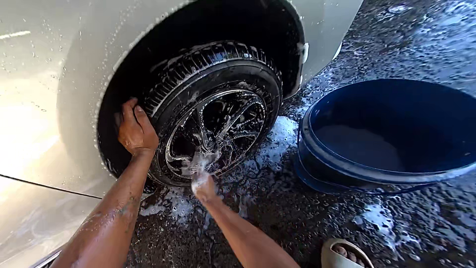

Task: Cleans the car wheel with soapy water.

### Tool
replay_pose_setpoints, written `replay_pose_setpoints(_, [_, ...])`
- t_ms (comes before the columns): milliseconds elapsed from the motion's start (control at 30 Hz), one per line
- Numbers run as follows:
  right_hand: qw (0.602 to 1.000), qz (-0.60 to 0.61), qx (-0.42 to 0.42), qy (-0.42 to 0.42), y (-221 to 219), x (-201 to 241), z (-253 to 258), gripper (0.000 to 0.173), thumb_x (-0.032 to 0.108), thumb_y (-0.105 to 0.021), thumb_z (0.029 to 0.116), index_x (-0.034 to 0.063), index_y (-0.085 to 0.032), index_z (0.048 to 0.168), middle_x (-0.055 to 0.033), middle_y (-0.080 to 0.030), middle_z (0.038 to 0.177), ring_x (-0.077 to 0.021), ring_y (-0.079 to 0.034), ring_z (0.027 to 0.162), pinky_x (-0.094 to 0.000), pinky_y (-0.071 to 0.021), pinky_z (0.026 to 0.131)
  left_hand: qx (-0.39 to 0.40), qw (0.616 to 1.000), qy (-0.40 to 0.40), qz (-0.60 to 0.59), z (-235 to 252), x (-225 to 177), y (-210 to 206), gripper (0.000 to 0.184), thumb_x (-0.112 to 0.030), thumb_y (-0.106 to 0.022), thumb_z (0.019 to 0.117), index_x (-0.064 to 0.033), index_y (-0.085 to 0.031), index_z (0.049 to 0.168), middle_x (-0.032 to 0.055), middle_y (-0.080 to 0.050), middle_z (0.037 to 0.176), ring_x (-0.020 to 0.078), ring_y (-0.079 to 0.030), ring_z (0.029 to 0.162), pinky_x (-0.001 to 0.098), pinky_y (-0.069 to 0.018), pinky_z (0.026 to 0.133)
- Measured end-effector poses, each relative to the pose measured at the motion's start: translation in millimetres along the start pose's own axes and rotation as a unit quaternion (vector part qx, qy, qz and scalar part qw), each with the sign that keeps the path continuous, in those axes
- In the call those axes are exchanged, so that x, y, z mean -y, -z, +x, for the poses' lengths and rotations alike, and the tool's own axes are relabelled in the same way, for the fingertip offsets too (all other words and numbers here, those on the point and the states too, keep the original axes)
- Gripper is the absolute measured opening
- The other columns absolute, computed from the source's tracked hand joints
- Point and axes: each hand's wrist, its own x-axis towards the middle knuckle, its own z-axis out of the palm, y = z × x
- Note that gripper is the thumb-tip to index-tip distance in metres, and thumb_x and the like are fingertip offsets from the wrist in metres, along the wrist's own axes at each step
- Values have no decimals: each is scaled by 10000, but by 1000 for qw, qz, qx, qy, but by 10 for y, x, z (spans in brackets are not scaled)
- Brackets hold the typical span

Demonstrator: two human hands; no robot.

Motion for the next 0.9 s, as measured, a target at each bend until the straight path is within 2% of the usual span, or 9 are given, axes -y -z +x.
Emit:
replay_pose_setpoints(133, [935,354,-19,7,-84,923,76,332,247,-418,1096,28,-649,1189,-101,-701,885,-174,-681,709,-390,-608,656,-9,1000,-6,-6,27,12,-20,501,-387,-256,1091,-227,-598,1421,88,-646,1375,271,-600,1271,490,-487,1011])
replay_pose_setpoints(267, [976,186,-91,-71,175,1492,490,703,559,-234,1092,41,-689,953,-166,-717,898,-319,-729,877,-566,-593,738,11,1000,-5,-2,25,52,-9,511,-394,-234,1094,-235,-578,1437,79,-631,1394,258,-580,1295,481,-464,1046])
replay_pose_setpoints(367, [999,45,10,-15,50,1210,106,358,331,-448,1077,75,-666,1197,-202,-706,1079,-396,-707,966,-610,-586,738,0,1000,-7,-1,7,6,-9,508,-407,-236,1096,-239,-568,1441,88,-628,1391,260,-578,1300,484,-465,1054])
replay_pose_setpoints(500, [994,27,102,-11,525,1484,251,278,260,-629,962,86,-702,1166,-186,-721,1080,-388,-708,962,-637,-566,740,-17,1000,-13,4,10,37,-39,515,-400,-241,1096,-215,-587,1429,103,-638,1384,266,-583,1299,484,-453,1069])
replay_pose_setpoints(600, [1000,17,15,22,1034,1626,612,297,343,-583,976,127,-731,1116,-138,-744,1030,-342,-719,948,-613,-561,730,-3,1000,-3,13,2,16,-16,515,-395,-236,1094,-222,-575,1441,106,-630,1388,268,-581,1299,489,-462,1055])
replay_pose_setpoints(667, [999,27,-41,24,950,1571,642,355,400,-553,994,87,-721,1005,-137,-735,932,-335,-719,895,-597,-560,709,-4,1000,-3,9,-18,5,-20,516,-393,-236,1094,-221,-578,1440,102,-631,1394,271,-580,1306,483,-463,1058])
replay_pose_setpoints(700, [997,28,-59,42,760,1478,525,348,388,-536,1004,90,-707,1059,-128,-730,895,-324,-724,841,-577,-571,669,-2,1000,0,12,-48,16,-5,516,-399,-232,1096,-227,-575,1442,102,-630,1396,273,-579,1309,487,-466,1058])
replay_pose_setpoints(833, [994,69,76,34,569,1222,438,337,359,-520,1028,90,-699,1122,-170,-735,984,-363,-720,932,-632,-562,758,-6,1000,7,17,-6,5,-20,526,-433,-218,1095,-257,-569,1445,117,-631,1382,296,-591,1284,532,-478,1022])
replay_pose_setpoints(900, [992,73,-20,105,871,1229,681,318,301,-481,1050,78,-698,1113,-146,-725,977,-319,-720,901,-577,-584,734,-5,1000,-1,14,5,21,-43,528,-425,-221,1095,-239,-570,1446,130,-627,1385,311,-590,1284,541,-478,1018])
